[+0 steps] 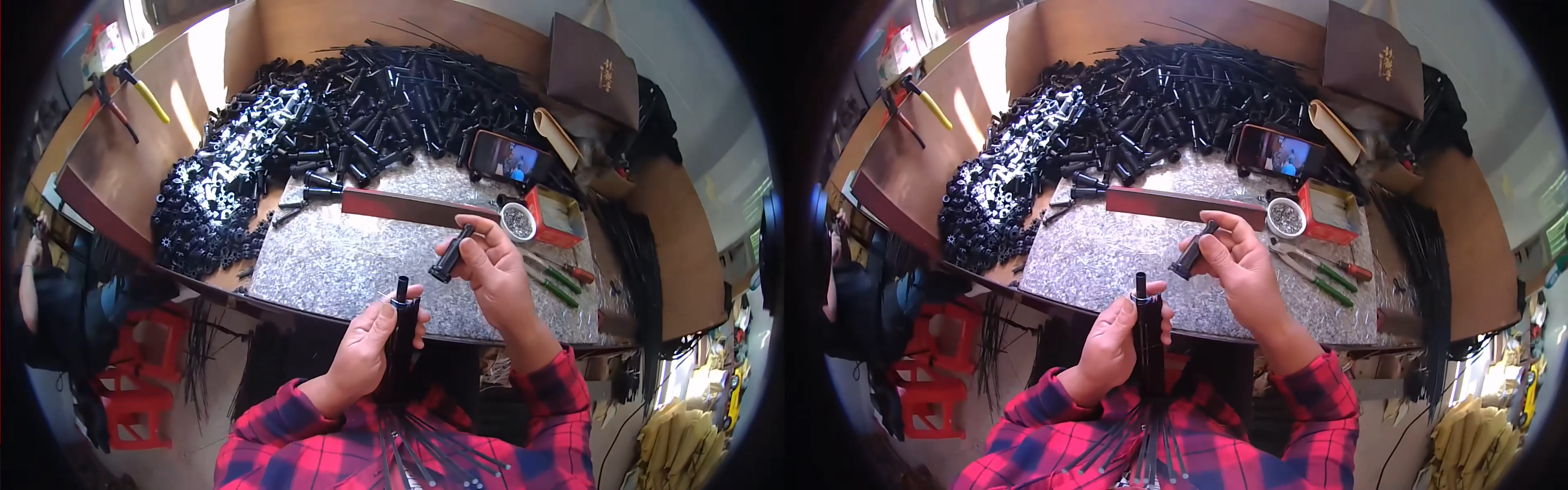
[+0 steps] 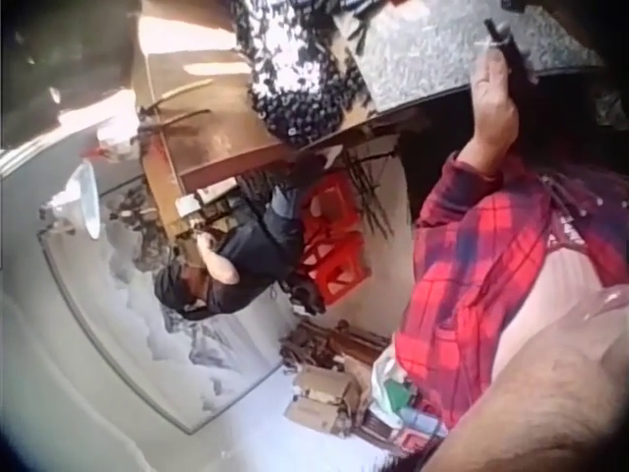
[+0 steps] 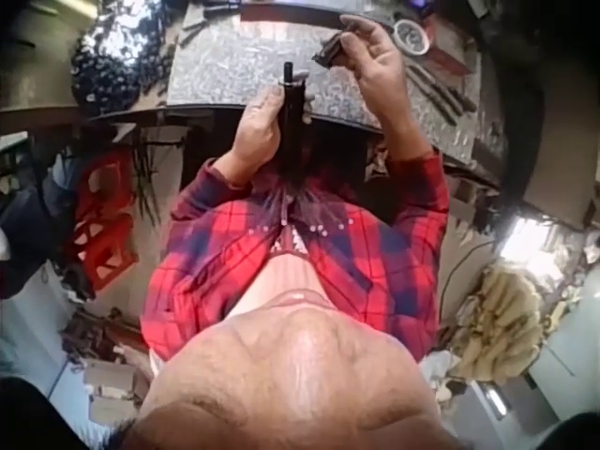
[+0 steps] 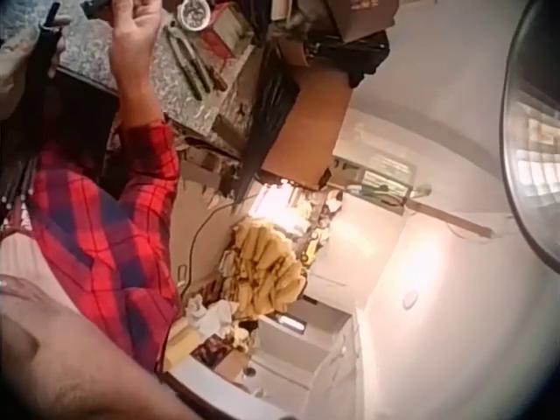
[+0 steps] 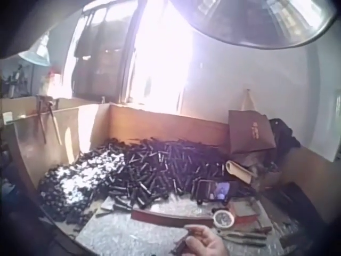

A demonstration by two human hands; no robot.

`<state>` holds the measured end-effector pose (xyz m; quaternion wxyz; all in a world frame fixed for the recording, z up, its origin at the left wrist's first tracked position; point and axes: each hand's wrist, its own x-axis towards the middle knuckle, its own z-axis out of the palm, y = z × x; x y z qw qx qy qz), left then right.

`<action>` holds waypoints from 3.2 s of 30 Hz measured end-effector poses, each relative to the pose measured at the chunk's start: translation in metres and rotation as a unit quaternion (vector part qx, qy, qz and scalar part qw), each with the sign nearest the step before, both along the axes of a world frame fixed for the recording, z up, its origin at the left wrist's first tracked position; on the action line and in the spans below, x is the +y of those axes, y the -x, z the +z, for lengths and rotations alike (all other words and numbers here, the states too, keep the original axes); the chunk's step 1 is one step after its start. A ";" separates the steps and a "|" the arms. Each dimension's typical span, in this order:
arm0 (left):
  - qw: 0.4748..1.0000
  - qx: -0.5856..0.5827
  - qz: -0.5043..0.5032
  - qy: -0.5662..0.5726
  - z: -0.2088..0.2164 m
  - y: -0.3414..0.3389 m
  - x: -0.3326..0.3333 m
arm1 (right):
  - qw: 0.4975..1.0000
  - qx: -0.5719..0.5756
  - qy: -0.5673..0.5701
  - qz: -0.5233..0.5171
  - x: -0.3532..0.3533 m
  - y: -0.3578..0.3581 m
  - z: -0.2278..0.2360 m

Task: Assembling plastic brushes by grouping bristles and securing them with a plastic clip.

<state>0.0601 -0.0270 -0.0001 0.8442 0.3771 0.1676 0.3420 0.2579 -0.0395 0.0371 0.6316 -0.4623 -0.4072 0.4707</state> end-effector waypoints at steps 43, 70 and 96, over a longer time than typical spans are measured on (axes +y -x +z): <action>1.000 0.018 -0.021 -0.001 0.001 -0.001 0.000 | 0.840 -0.512 -0.156 0.085 0.021 0.034 0.043; 0.999 -0.018 0.001 -0.045 -0.008 -0.003 0.007 | 0.878 -0.440 -0.047 0.181 0.011 0.023 0.029; 0.998 -0.022 0.057 0.009 0.000 0.004 0.018 | 0.983 0.063 0.125 0.120 -0.015 0.062 -0.036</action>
